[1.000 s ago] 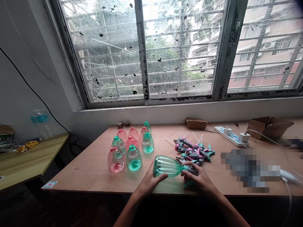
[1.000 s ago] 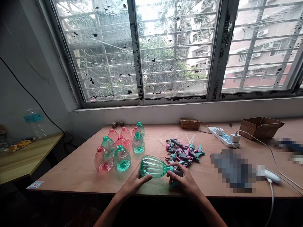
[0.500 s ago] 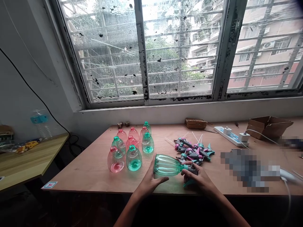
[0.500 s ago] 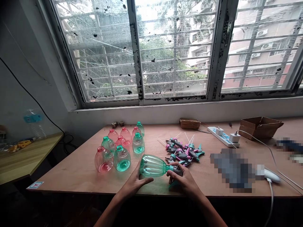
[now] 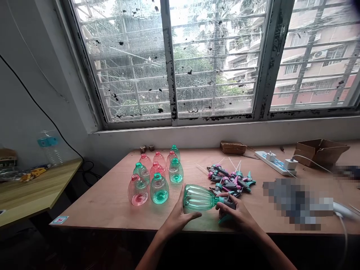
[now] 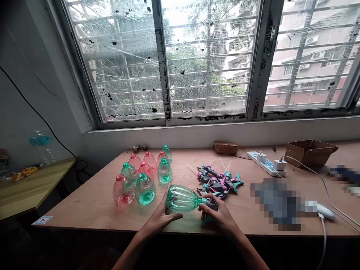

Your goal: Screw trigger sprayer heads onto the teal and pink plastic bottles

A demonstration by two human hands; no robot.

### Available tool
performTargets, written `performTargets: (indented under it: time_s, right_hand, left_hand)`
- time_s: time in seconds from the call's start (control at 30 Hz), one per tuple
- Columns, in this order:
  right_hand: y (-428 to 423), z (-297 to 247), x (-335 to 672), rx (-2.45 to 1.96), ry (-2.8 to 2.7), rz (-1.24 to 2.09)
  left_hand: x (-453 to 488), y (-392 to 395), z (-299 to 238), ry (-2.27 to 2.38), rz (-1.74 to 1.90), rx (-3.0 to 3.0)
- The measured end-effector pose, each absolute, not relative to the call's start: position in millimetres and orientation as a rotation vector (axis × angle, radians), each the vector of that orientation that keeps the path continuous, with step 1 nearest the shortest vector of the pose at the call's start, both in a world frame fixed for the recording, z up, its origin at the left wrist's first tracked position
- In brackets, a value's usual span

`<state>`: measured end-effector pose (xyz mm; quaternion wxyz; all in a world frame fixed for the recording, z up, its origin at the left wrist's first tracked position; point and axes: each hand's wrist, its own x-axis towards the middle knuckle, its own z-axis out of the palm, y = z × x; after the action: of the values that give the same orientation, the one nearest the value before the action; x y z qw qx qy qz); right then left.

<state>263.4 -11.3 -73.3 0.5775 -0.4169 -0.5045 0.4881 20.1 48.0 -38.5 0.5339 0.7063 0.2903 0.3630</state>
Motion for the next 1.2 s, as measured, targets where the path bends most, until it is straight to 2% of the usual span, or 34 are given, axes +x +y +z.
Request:
performTargets:
  time_s: [1.2]
  right_hand:
    - [-8.3, -75.9, 263.9, -0.963, -1.161, 1.144]
  left_hand:
    - [21.0, 48.9, -40.5, 0.628, 0.839, 1.683]
